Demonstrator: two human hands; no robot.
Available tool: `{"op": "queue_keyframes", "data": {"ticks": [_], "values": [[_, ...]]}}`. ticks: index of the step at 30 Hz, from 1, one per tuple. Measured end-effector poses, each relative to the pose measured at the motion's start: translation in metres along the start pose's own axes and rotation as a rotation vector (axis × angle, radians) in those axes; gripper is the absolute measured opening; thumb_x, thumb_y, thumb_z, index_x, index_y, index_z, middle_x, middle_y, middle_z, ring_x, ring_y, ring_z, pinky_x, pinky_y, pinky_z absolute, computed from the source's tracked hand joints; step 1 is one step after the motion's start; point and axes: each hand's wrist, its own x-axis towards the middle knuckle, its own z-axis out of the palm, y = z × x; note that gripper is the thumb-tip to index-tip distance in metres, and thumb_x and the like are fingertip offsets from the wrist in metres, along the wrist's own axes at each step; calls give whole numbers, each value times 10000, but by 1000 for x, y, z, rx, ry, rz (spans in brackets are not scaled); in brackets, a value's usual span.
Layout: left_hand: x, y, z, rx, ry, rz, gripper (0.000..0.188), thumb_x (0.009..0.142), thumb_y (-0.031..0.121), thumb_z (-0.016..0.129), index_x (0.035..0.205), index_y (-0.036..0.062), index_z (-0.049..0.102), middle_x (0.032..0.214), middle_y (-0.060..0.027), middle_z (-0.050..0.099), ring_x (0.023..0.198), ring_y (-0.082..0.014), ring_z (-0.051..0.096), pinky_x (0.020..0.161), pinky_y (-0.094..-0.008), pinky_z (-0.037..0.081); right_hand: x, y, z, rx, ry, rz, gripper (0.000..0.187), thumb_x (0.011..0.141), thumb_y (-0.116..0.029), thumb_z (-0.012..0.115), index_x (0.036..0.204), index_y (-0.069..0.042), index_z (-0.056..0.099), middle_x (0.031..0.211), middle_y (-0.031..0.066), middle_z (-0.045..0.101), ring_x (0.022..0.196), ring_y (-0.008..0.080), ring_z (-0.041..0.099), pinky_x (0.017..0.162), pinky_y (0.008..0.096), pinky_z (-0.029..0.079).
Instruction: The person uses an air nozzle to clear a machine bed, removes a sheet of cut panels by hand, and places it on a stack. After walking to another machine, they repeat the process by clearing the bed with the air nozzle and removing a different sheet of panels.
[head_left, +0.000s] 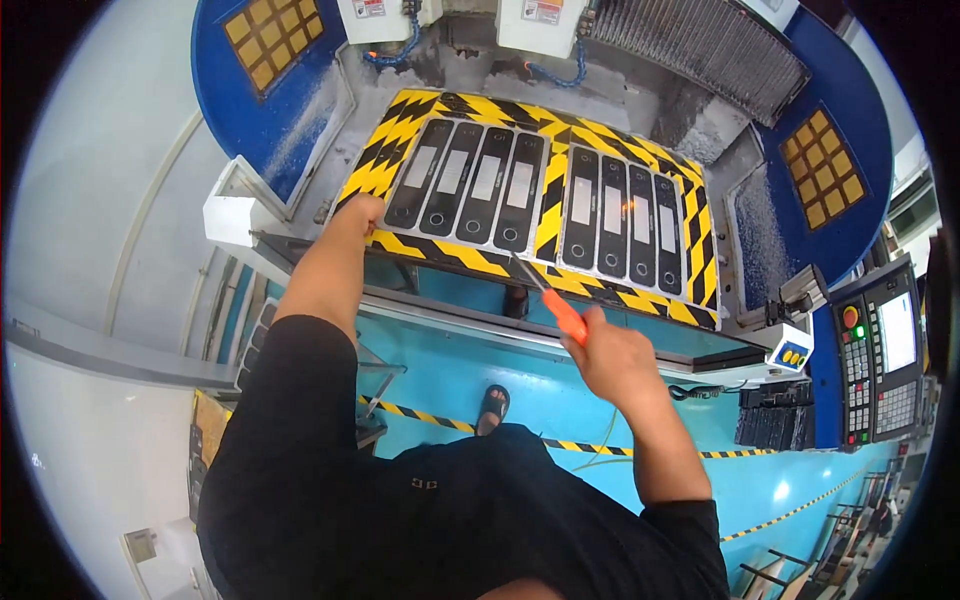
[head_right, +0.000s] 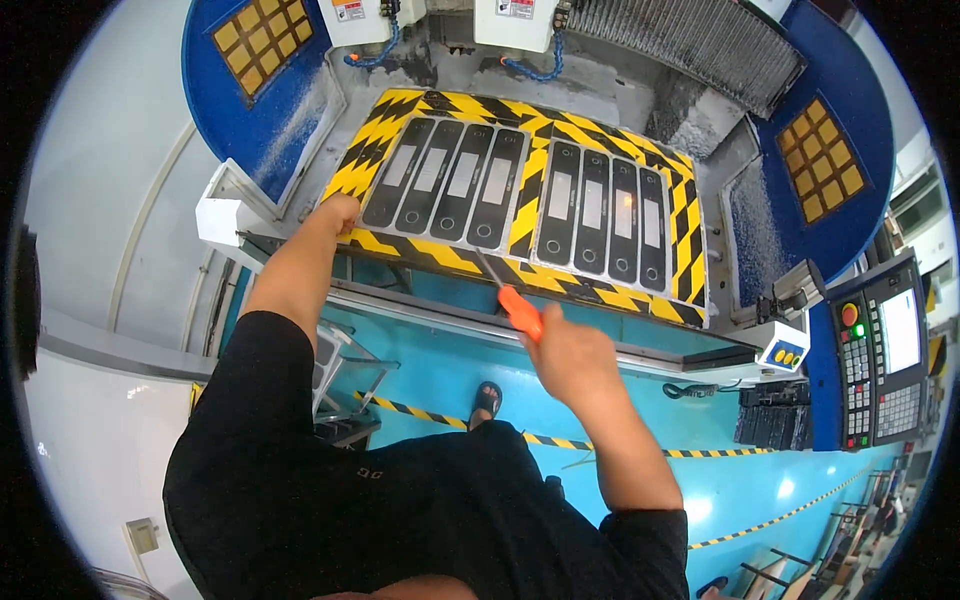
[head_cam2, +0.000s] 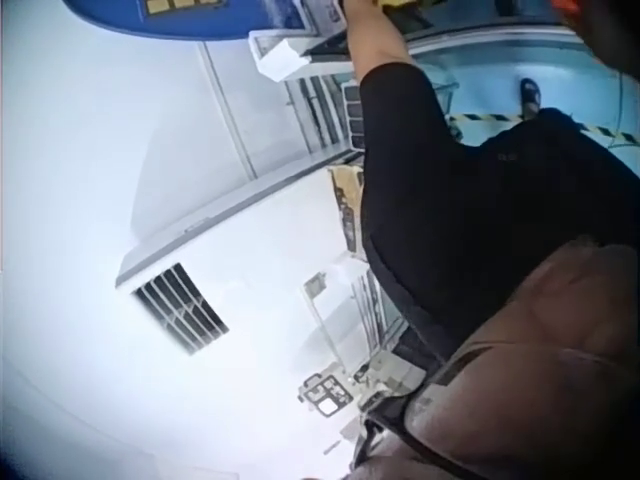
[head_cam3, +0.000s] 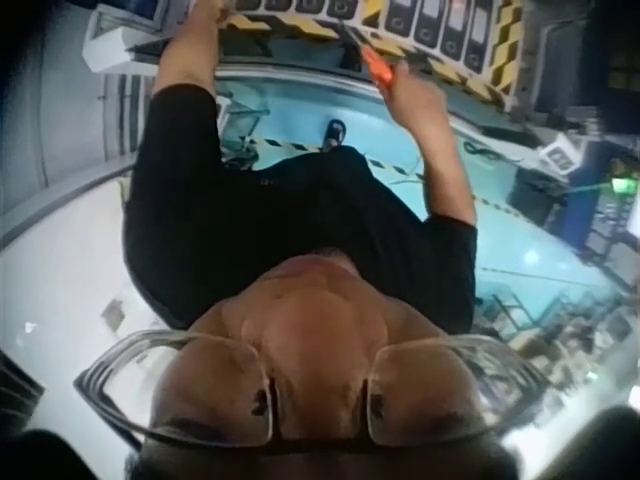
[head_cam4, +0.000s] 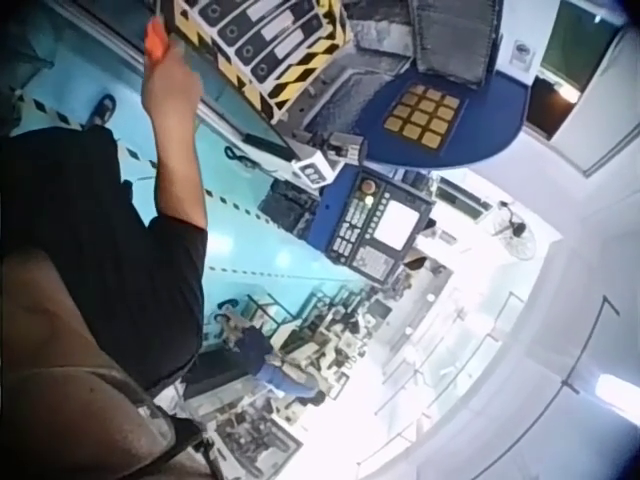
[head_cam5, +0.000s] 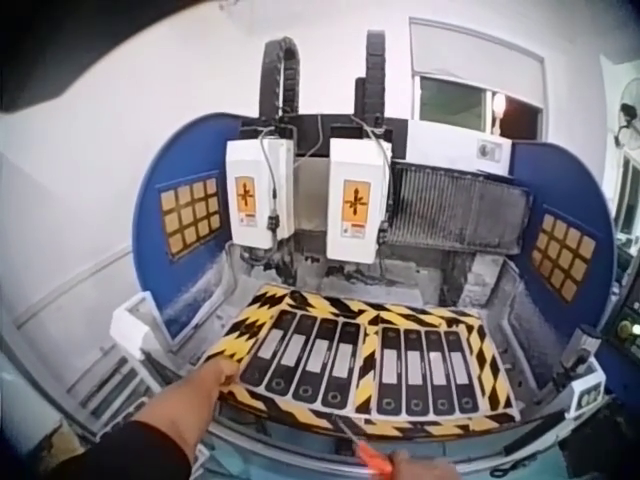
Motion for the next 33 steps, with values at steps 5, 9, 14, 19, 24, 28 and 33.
{"op": "queue_keyframes", "data": {"ticks": [5,9,14,19,24,28,33], "values": [[7,4,-3,-94,5,-24,197,807,80,596,982,-8,611,817,-161,579,581,-240,557,489,-371,488,97,-6,-18,1,27,3,382,931,-382,596,1045,-25,520,874,229,681,831,431,659,754,513,513],[-24,17,0,-359,-215,61,324,863,73,612,1177,20,557,1016,-167,590,768,-271,644,637,-377,606,88,31,-28,50,-47,179,428,929,-404,597,1080,-9,526,961,264,670,957,445,633,820,521,496],[-77,24,-33,-919,-295,302,312,937,22,529,1247,22,495,1079,-179,610,906,-314,682,714,-392,627,8,77,-2,760,245,105,426,962,-312,566,1241,6,525,933,154,676,890,231,675,701,361,530],[-205,-34,-67,-1296,-616,396,161,926,49,569,1085,25,581,966,-142,692,803,-304,714,655,-338,625,-38,71,60,1135,184,218,495,987,-348,520,1358,-45,396,874,68,603,718,130,609,621,272,501],[-313,-167,-101,-1517,-581,338,193,933,41,567,1115,77,620,934,-126,719,783,-319,730,610,-355,630,-8,-47,150,1143,420,-171,495,945,-141,605,1402,-64,430,1143,70,583,876,197,620,778,332,510],[-373,-287,-157,-1634,-498,486,217,936,52,572,1151,63,599,993,-125,710,785,-323,727,642,-356,632,-60,-138,164,840,-156,-508,432,897,-120,651,1309,-54,540,1014,52,625,870,155,614,790,323,509],[-463,-451,-271,-1428,4,631,348,927,84,614,1257,50,507,1051,-90,680,858,-311,718,712,-349,629,-137,-272,175,374,-668,-1003,425,895,-262,685,1231,-31,565,997,158,685,910,303,689,777,367,536]]}}
